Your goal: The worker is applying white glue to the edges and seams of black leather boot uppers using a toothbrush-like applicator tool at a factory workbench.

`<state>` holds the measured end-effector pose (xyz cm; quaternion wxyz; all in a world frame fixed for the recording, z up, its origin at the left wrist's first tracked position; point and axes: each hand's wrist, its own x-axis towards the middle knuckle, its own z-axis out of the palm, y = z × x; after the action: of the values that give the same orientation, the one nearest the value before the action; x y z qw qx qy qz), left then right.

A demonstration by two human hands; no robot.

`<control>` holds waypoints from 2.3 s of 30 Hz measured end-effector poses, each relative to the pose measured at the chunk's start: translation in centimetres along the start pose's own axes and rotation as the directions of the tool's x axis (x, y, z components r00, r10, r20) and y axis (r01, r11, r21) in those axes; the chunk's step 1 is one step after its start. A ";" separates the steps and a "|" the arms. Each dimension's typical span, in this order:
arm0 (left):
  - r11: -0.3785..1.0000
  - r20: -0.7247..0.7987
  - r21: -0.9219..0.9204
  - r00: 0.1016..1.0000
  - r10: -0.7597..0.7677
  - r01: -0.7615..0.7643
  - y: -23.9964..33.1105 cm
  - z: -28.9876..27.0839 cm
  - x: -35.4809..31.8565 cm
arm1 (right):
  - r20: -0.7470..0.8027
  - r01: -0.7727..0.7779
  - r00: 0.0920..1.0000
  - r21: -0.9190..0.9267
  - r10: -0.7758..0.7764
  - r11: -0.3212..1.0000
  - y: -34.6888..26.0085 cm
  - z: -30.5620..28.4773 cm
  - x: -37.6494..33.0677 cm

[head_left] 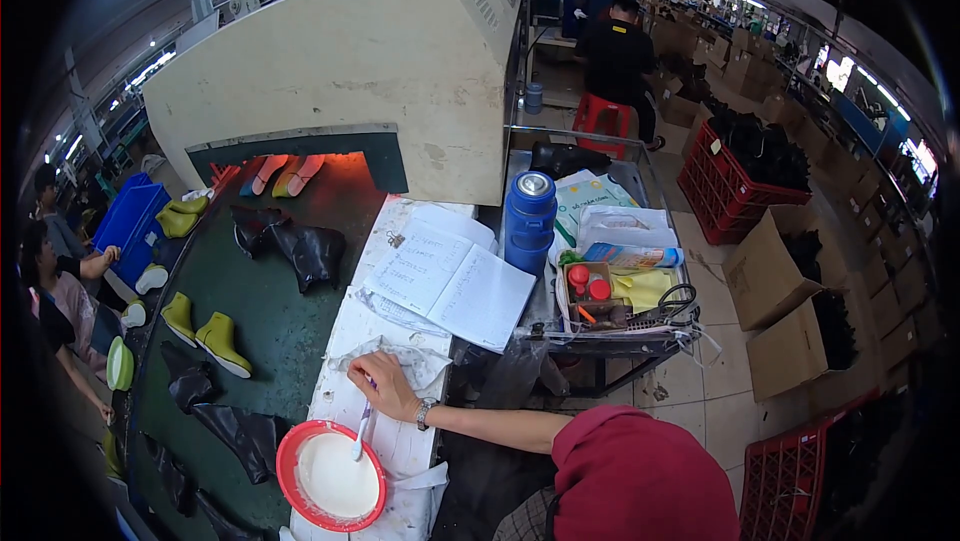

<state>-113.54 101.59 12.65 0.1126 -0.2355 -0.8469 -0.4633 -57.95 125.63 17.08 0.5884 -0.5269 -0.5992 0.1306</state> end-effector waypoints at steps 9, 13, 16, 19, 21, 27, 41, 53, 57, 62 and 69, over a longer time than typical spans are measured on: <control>1.000 0.017 0.028 1.000 -0.012 0.012 0.9 -0.5 -0.1 | 0.003 -0.014 1.000 0.006 0.014 1.000 -0.2 0.0 0.0; 0.998 0.035 0.054 0.999 -0.014 0.012 0.5 -0.5 0.0 | 0.006 -0.023 1.000 0.007 0.023 1.000 -0.1 0.0 0.1; 0.999 -0.003 0.031 0.999 0.044 -0.044 0.6 -0.1 -0.2 | 0.001 -0.025 1.000 -0.005 0.025 1.000 0.0 0.0 0.1; 0.999 0.080 0.051 0.997 -0.004 0.000 0.6 -1.1 -0.1 | 0.024 -0.048 0.999 0.014 0.047 0.999 -0.3 0.0 0.1; 0.999 0.037 -0.023 0.999 0.034 -0.033 -0.5 -0.1 0.3 | 0.025 -0.049 0.999 0.028 0.048 0.998 -0.3 0.0 0.0; 0.995 0.037 -0.085 0.998 0.052 -0.048 -0.8 0.0 0.3 | 0.022 -0.056 0.998 0.023 0.055 0.998 0.2 0.0 -0.3; 0.998 0.053 0.059 0.999 -0.003 0.000 -1.9 -0.6 1.0 | -0.004 -0.019 1.000 0.056 0.019 0.998 -0.3 0.1 0.1; 0.945 -0.107 -0.211 0.967 0.231 -0.249 5.0 -1.1 -1.9 | -0.019 -0.042 0.999 0.064 0.043 0.997 0.8 0.2 -0.3; 0.959 -0.029 -0.218 0.984 0.176 -0.178 3.7 -1.1 -1.4 | 0.006 -0.048 0.999 0.073 0.048 0.996 0.4 0.1 -0.3; 0.983 0.062 -0.183 0.997 0.035 -0.023 0.2 -0.3 0.2 | 0.008 -0.066 0.998 0.077 0.065 0.995 0.4 0.1 -0.2; 0.985 0.004 -0.154 0.996 0.084 -0.082 -2.5 0.5 1.1 | 0.018 -0.067 0.998 0.073 0.066 0.995 0.3 0.0 -0.2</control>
<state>-115.70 101.18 10.96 0.1089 -0.2811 -0.7986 -0.5210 -57.87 125.54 16.72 0.5982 -0.5235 -0.5806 0.1763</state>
